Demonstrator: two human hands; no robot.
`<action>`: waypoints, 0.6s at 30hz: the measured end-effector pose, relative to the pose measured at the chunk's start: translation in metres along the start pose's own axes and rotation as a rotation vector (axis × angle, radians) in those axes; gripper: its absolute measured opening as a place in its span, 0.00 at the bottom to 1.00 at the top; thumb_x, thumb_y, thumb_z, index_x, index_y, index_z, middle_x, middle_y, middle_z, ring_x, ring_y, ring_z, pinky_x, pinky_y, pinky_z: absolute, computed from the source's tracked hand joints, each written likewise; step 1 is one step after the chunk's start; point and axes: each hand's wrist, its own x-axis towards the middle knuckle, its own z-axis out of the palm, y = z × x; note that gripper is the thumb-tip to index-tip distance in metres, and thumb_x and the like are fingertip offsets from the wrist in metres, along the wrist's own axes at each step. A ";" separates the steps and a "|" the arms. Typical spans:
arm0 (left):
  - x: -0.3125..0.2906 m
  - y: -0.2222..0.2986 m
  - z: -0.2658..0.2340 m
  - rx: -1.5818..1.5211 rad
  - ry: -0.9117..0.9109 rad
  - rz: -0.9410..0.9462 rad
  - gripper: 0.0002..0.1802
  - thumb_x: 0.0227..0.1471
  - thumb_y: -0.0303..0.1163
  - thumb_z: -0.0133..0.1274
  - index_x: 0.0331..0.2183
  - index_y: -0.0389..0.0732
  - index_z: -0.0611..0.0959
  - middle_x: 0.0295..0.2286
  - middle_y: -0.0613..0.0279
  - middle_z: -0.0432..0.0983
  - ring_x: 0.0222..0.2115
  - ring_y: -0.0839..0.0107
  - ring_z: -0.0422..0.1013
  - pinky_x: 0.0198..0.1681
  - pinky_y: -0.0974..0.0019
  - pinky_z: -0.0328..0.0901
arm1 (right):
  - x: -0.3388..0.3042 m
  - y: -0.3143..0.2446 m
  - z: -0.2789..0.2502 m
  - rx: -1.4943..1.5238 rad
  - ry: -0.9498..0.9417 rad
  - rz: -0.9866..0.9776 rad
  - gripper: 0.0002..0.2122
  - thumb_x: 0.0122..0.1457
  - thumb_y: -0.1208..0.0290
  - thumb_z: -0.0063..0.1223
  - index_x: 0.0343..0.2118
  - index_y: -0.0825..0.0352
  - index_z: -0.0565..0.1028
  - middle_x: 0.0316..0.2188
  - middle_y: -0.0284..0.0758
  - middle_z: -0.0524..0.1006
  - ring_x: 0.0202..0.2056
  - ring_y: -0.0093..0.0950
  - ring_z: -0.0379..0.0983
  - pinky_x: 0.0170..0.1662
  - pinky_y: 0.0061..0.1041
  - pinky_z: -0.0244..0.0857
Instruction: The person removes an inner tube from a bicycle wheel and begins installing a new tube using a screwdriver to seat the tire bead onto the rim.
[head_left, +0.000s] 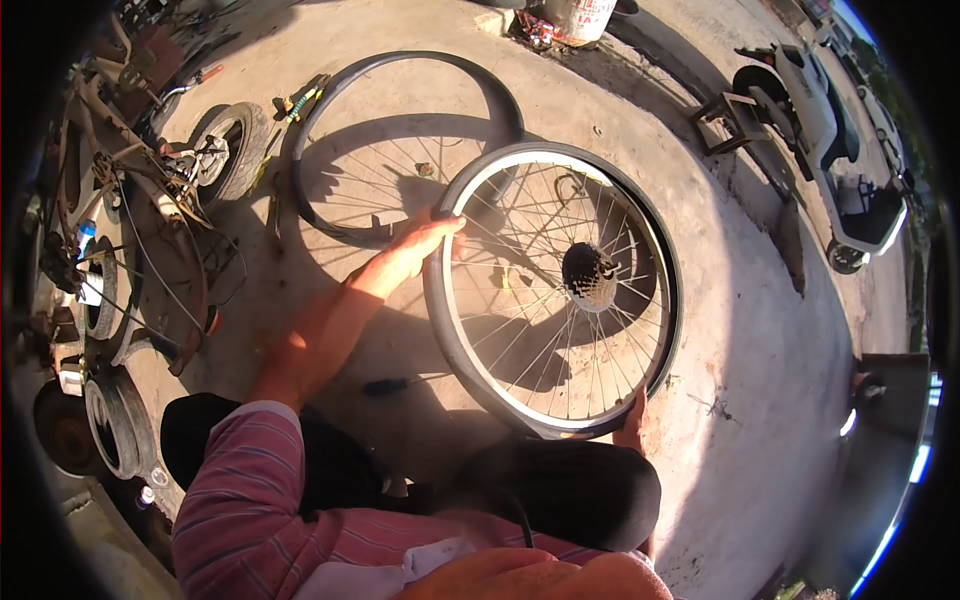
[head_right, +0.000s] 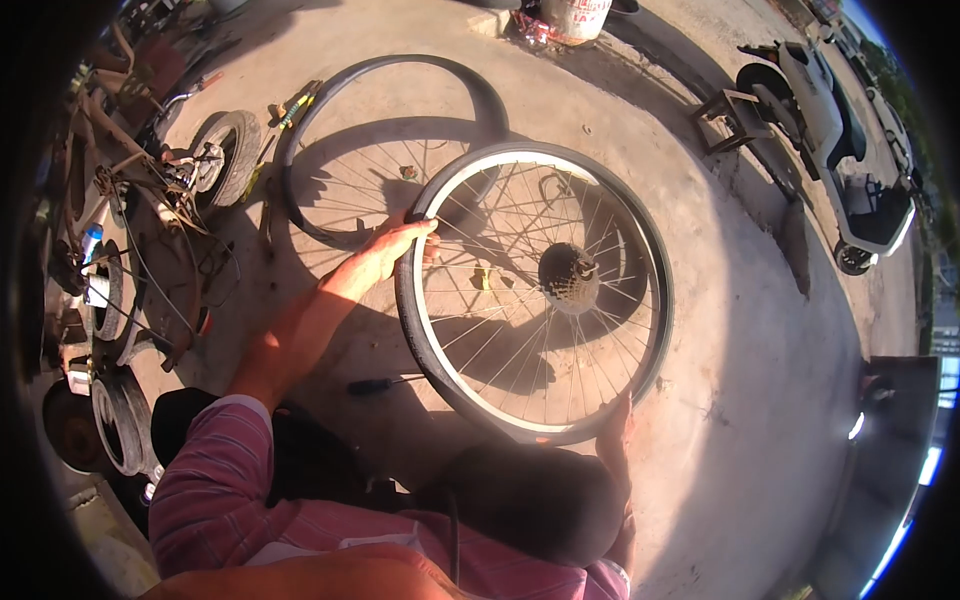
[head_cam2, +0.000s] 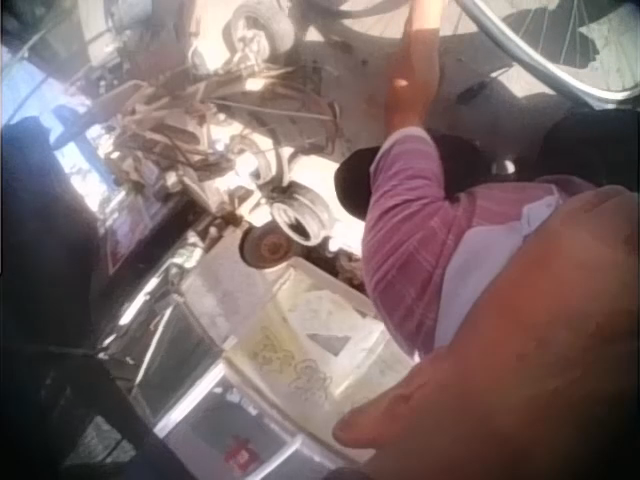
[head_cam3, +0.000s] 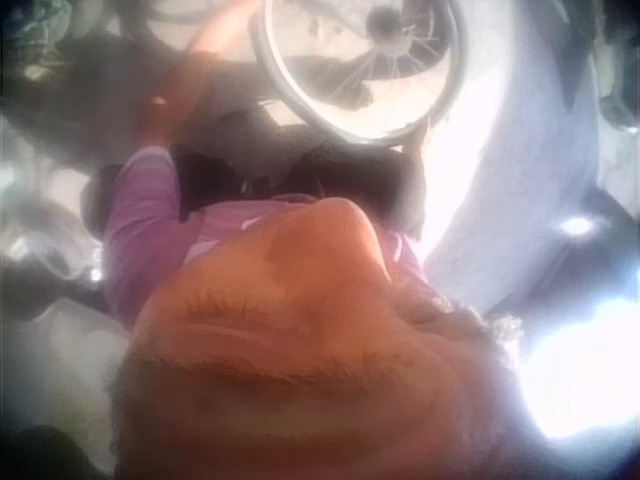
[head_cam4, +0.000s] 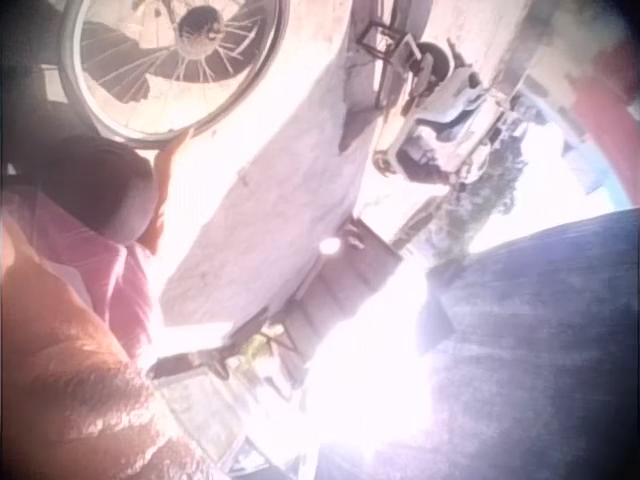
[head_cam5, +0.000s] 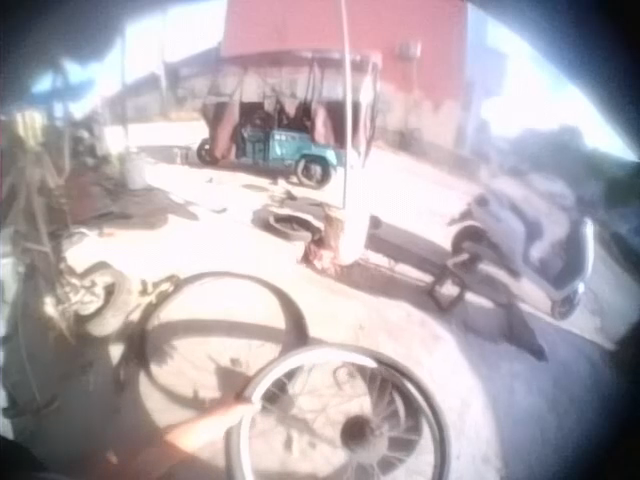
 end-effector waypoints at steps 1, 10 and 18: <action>-0.007 -0.006 -0.003 -0.055 0.002 -0.047 0.23 0.57 0.41 0.65 0.48 0.41 0.76 0.35 0.56 0.81 0.32 0.66 0.80 0.32 0.60 0.78 | -0.002 0.005 0.011 0.158 0.046 0.136 0.19 0.68 0.48 0.50 0.46 0.63 0.72 0.38 0.32 0.71 0.38 0.27 0.71 0.43 0.33 0.71; -0.029 -0.021 0.008 0.066 0.044 0.085 0.24 0.57 0.37 0.65 0.49 0.43 0.72 0.35 0.59 0.77 0.28 0.68 0.79 0.27 0.61 0.76 | -0.041 0.045 0.018 0.174 0.020 0.164 0.19 0.68 0.48 0.49 0.45 0.61 0.74 0.37 0.32 0.75 0.41 0.27 0.72 0.44 0.36 0.71; -0.016 -0.002 0.008 0.346 0.133 0.095 0.27 0.56 0.39 0.66 0.50 0.40 0.71 0.35 0.56 0.79 0.28 0.67 0.79 0.29 0.61 0.76 | -0.006 -0.039 0.018 0.067 0.116 0.330 0.24 0.63 0.45 0.56 0.41 0.66 0.76 0.33 0.37 0.79 0.36 0.30 0.76 0.37 0.35 0.72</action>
